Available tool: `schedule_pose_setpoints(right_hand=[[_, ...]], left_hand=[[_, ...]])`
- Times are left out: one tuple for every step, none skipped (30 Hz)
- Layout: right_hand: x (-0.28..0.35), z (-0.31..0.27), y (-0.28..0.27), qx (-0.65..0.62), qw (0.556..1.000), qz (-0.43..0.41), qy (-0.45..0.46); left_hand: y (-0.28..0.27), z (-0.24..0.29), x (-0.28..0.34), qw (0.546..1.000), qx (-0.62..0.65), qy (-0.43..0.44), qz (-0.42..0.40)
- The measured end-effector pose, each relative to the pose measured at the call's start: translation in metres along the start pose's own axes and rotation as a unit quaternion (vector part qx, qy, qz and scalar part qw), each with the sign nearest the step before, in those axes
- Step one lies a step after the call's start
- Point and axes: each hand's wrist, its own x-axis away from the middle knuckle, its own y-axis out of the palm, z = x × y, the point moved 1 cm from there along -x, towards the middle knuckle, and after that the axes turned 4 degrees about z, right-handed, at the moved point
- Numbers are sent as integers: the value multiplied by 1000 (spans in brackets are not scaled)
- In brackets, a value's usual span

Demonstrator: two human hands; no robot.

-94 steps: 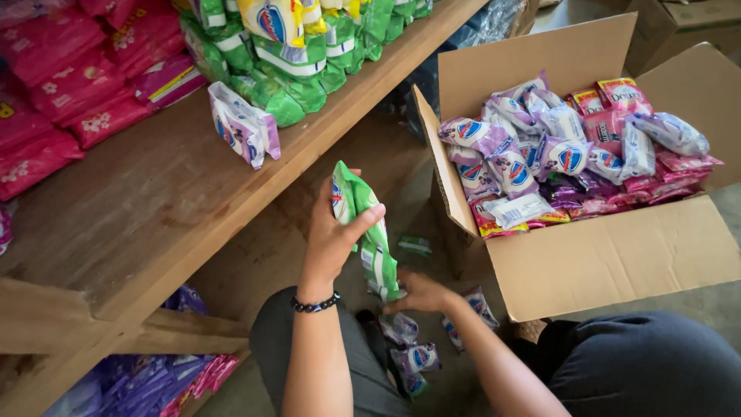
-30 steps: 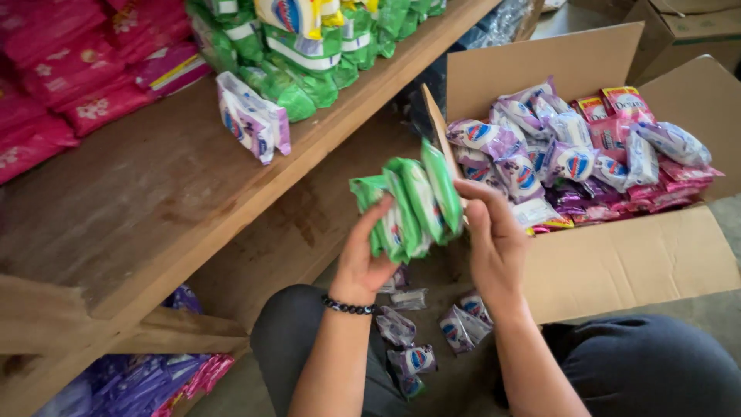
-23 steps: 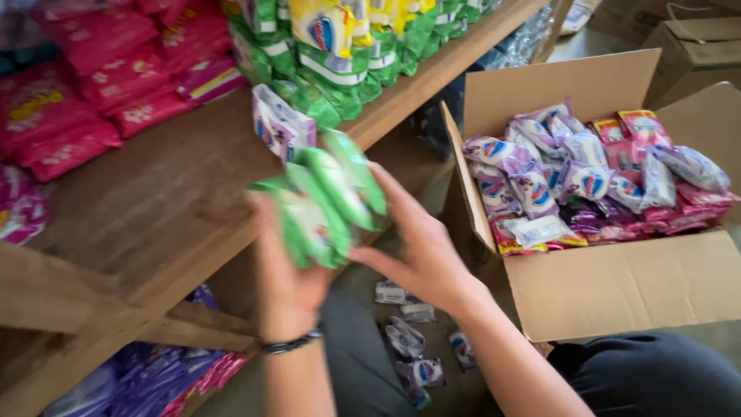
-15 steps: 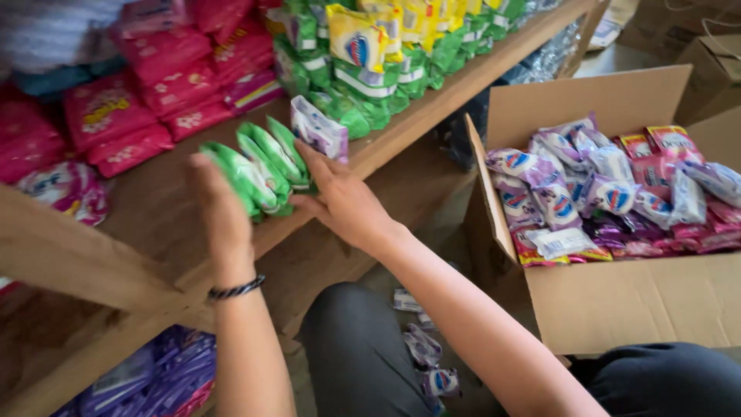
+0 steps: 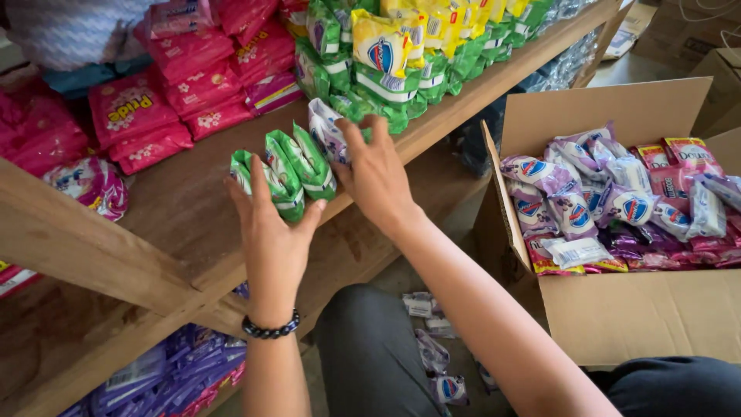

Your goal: The person sits on the floor in front of a wooden shelf and picks small wrapped soap and detergent packets one at a time, sorting them by color. They place green, yellow, and purple packets from the shelf and from the floor into an open cardboard box, arranging them inside.

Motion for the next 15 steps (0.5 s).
schedule_pose_setpoints(right_hand=[[0,5,10,0,1000,1,0],[1,10,21,66,997,-2,-41],[3,14,32,131,988,-5,-81],[4,12,32,130,988,-5,-81],[4,9,31,93,990,3,-104],[5,6,30,56,990,10,-128],[3,6,25,57,990,10,-128],[1,6,20,22,992,0,-126],[-2,7,15,-12,992,-11,-126],[-6,6,6,-11,992,-11,-128],[-7,6,-3,-38,990,10,-132],[-8,5,-12,-65,988,30,-137],[-11,6,-17,-66,988,28,-136],[-13,8,-23,-54,988,58,-132],[-16,9,-30,-42,987,89,-128]], left_hand=[[2,1,1,1000,0,1,0],[4,2,1,1000,-11,-1,5],[5,3,2,1000,-22,-2,9],[6,3,3,1000,-22,-2,8],[6,4,2,999,-39,4,14],[7,6,2,998,-56,10,19],[8,6,1,998,-56,10,19],[9,7,0,997,-67,7,23],[10,7,-2,997,-77,3,29],[16,6,-5,997,-76,3,31],[21,4,-6,996,-76,4,37],[26,1,-7,996,-77,4,43],[36,-2,-11,996,-77,2,42],[45,-4,-14,996,-74,14,50],[55,-5,-18,996,-69,26,57]])
